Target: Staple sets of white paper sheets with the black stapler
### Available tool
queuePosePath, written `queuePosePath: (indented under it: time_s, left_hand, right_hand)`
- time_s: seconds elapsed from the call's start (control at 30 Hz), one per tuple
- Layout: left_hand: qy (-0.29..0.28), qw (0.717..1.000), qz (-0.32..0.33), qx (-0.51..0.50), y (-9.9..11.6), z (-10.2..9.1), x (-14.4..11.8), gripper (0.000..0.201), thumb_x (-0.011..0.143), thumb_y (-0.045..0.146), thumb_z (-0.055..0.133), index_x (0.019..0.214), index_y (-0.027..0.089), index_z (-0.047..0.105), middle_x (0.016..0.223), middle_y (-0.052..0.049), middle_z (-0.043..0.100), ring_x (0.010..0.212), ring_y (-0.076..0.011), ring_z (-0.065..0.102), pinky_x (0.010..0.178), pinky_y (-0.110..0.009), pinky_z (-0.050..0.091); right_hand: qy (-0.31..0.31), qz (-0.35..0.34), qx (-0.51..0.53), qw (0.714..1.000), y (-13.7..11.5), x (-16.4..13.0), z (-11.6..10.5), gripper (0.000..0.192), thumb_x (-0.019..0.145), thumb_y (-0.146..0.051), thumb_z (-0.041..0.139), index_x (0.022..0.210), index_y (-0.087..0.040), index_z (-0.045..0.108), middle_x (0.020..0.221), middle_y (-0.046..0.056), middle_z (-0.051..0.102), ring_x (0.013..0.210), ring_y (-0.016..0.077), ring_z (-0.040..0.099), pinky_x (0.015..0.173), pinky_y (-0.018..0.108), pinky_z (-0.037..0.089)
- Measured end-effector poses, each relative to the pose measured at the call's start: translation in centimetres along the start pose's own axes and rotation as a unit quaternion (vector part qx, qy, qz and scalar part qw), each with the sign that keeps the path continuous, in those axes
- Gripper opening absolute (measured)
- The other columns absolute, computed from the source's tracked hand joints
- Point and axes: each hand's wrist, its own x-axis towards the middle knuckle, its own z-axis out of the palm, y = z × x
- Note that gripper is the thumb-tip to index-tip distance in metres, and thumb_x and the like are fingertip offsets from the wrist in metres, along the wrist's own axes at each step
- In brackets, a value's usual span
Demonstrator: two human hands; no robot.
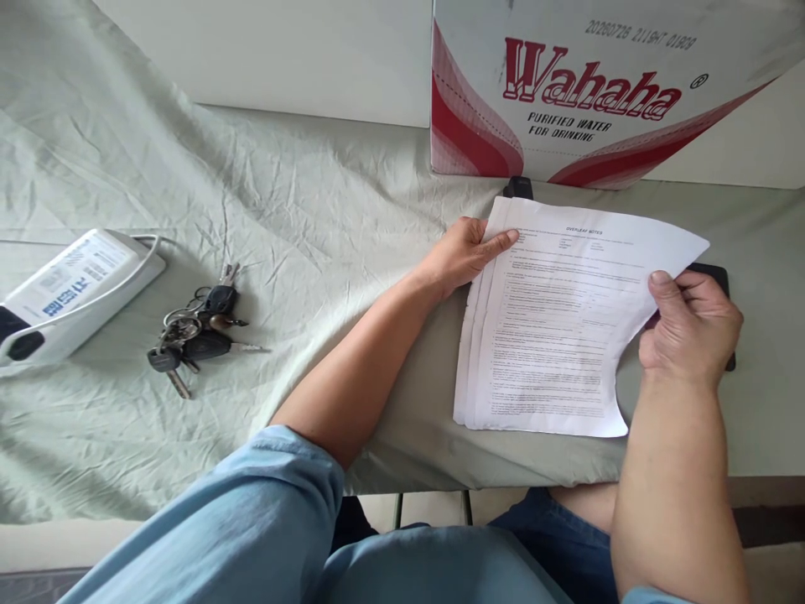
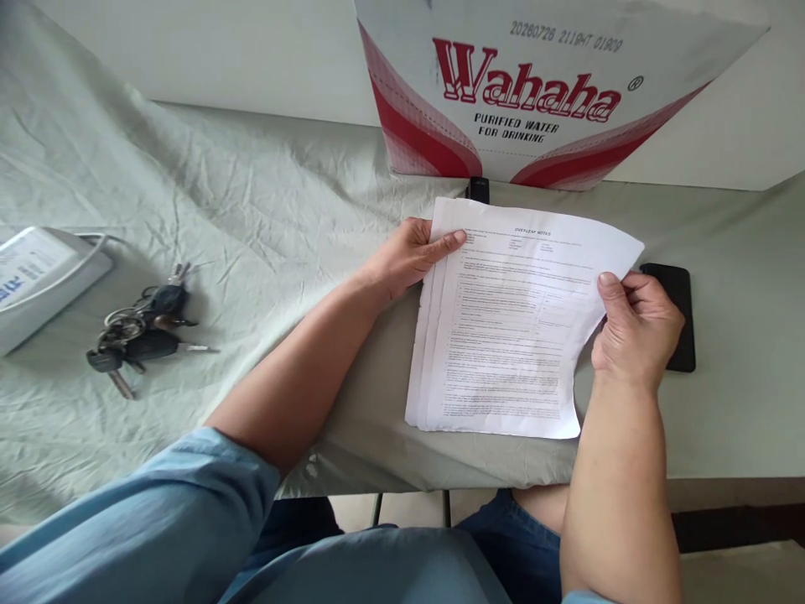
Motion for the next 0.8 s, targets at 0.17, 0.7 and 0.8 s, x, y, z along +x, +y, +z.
queuePosePath:
  time_s: [0.17,0.7,0.8]
  left_hand:
    - [0.06,0.981,-0.002,-0.186,0.0,0.1,0.7,0.056,0.101,0.074,0.093,0.099,0.02,0.076,0.106,-0.01,0.088,0.13,-0.0409,0.087,0.115,-0.056,0.074]
    - [0.159,0.957,0.087,-0.225,-0.4,-1.7,2.1,0.051,0.094,0.057,0.099,0.125,0.023,0.079,0.139,-0.008,0.087,0.17,-0.0469,0.065,0.136,-0.064,0.063]
    - [0.127,0.975,0.122,-0.136,-0.3,-3.0,2.1,0.047,0.087,0.045,0.099,0.127,0.028,0.081,0.136,-0.004,0.086,0.162,-0.0455,0.07,0.128,-0.059,0.065]
  right_hand:
    - [-0.122,0.124,-0.004,0.985,-0.4,0.9,-2.4,0.087,0.053,-0.082,0.114,0.115,-0.029,0.084,0.098,0.004,0.082,0.104,0.0318,0.083,0.1,0.061,0.073]
    - [-0.144,0.032,0.092,0.985,-3.1,-1.1,-0.5,0.081,0.047,-0.045,0.12,0.121,-0.035,0.089,0.161,0.005,0.08,0.171,0.0452,0.06,0.149,0.08,0.041]
    - [-0.177,-0.106,0.097,0.974,-3.4,1.2,-2.6,0.092,0.039,-0.065,0.12,0.122,-0.038,0.09,0.172,0.003,0.07,0.177,0.0505,0.052,0.141,0.088,0.047]
